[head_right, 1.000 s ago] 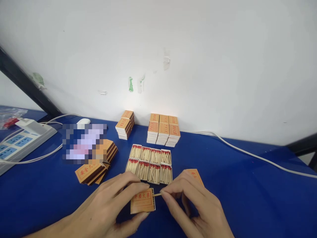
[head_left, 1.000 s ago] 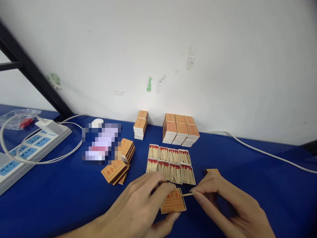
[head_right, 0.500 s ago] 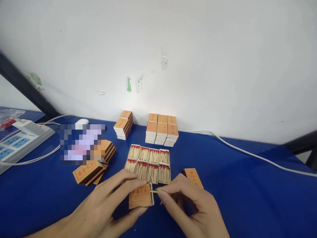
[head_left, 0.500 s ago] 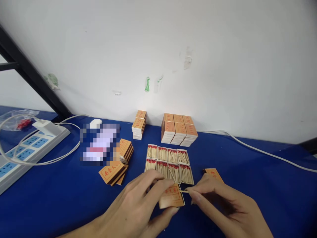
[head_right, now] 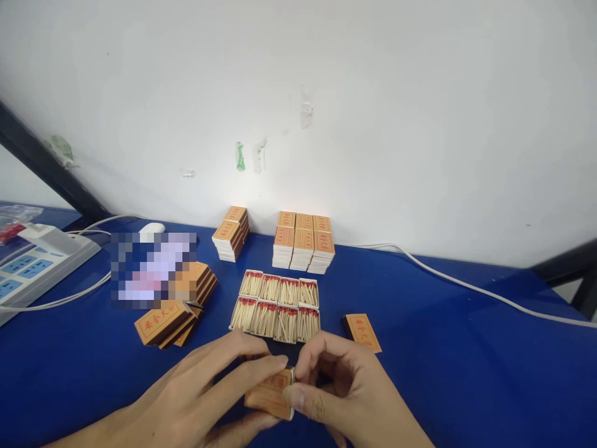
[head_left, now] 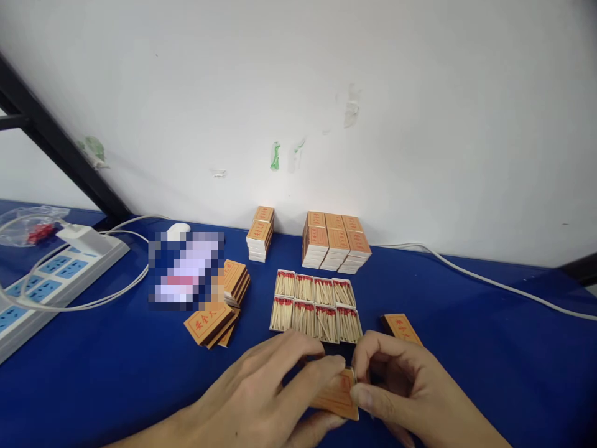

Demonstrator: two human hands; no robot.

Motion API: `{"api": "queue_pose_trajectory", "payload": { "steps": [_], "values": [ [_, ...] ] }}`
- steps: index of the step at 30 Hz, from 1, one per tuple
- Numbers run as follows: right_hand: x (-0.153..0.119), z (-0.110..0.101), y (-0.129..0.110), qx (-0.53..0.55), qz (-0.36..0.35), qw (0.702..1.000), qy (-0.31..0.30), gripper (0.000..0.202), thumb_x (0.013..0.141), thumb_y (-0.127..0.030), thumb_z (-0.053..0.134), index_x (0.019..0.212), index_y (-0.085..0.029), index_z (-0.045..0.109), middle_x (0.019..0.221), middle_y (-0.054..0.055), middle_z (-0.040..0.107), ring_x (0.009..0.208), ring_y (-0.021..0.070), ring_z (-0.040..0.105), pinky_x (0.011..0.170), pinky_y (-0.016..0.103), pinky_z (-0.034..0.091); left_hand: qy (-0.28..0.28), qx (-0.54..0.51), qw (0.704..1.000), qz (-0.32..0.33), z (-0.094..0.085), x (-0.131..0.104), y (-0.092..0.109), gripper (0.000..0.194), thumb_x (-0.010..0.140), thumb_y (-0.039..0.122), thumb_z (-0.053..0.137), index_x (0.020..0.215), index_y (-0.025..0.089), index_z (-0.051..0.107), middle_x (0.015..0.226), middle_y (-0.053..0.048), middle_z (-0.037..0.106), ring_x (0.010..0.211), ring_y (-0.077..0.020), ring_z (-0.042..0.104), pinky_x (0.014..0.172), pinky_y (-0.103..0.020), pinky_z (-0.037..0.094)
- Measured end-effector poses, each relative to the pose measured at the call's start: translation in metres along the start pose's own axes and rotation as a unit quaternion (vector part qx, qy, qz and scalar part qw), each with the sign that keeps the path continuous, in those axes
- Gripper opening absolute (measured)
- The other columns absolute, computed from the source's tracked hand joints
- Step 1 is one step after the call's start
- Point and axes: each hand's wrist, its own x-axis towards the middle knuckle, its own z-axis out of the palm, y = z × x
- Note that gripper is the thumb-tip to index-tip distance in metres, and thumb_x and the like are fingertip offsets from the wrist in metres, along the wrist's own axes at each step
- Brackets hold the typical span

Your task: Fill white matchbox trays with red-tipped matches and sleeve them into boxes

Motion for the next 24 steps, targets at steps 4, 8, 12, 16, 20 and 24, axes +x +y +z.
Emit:
{"api": "queue_pose_trajectory", "payload": {
  "steps": [4, 8, 12, 16, 20, 24],
  "values": [
    [0.001, 0.002, 0.002, 0.104, 0.048, 0.992, -0.05, 0.063, 0.073, -0.055, 0.111, 0.111, -0.025, 0.071, 0.094, -0.003, 0.067, 0.061, 0.0052, 0.045, 0.045, 0.014, 0.034, 0.026, -0.025, 0.999, 0.036, 0.001, 0.001, -0.001, 0.034, 0.127, 0.035, 0.054, 0.147, 0.011, 0.066, 0.122, -0.015, 0.079, 0.106, -0.0239, 0.083, 0.093, -0.033, 0.074],
    [0.004, 0.003, -0.005, 0.175, 0.075, 0.976, -0.105, 0.07, 0.062, -0.045, 0.118, 0.111, -0.023, 0.072, 0.086, -0.007, 0.065, 0.075, 0.0075, 0.056, 0.068, 0.016, 0.047, -0.009, -0.093, 0.995, 0.021, 0.0, -0.004, 0.002, 0.035, 0.126, 0.033, 0.058, 0.156, 0.016, 0.066, 0.131, -0.014, 0.079, 0.112, -0.0225, 0.081, 0.1, -0.033, 0.072],
    [0.001, 0.002, -0.012, 0.153, 0.068, 0.979, -0.115, 0.07, 0.064, -0.041, 0.118, 0.116, -0.023, 0.074, 0.087, -0.007, 0.066, 0.077, 0.0073, 0.058, 0.065, 0.014, 0.044, -0.016, -0.126, 0.992, 0.016, 0.003, -0.007, 0.0, 0.033, 0.126, 0.032, 0.058, 0.155, 0.019, 0.067, 0.13, -0.012, 0.08, 0.112, -0.0208, 0.082, 0.102, -0.03, 0.072],
    [-0.004, 0.001, -0.013, 0.109, 0.038, 0.988, -0.107, 0.066, 0.083, -0.046, 0.108, 0.132, -0.027, 0.068, 0.097, -0.004, 0.068, 0.063, 0.0047, 0.054, 0.048, 0.013, 0.038, 0.021, -0.144, 0.989, 0.03, 0.007, -0.005, -0.01, 0.041, 0.125, 0.041, 0.061, 0.158, 0.017, 0.066, 0.133, -0.015, 0.078, 0.116, -0.0214, 0.083, 0.104, -0.029, 0.072],
    [-0.005, 0.003, -0.011, 0.103, 0.024, 0.987, -0.119, 0.053, 0.098, -0.051, 0.096, 0.134, -0.027, 0.065, 0.103, -0.002, 0.071, 0.055, 0.0009, 0.05, 0.043, 0.01, 0.036, -0.019, -0.173, 0.984, -0.023, 0.001, -0.002, -0.012, 0.044, 0.122, 0.039, 0.067, 0.162, 0.021, 0.065, 0.14, -0.015, 0.074, 0.122, -0.0225, 0.082, 0.107, -0.03, 0.07],
    [-0.008, 0.007, -0.009, 0.103, 0.018, 0.988, -0.113, 0.051, 0.099, -0.05, 0.094, 0.135, -0.028, 0.066, 0.109, 0.0, 0.074, 0.05, -0.0013, 0.045, 0.04, 0.011, 0.032, -0.055, -0.22, 0.971, -0.074, -0.009, 0.002, -0.006, 0.045, 0.117, 0.033, 0.076, 0.16, 0.025, 0.068, 0.142, -0.012, 0.074, 0.122, -0.0217, 0.082, 0.11, -0.028, 0.068]
  ]
}}
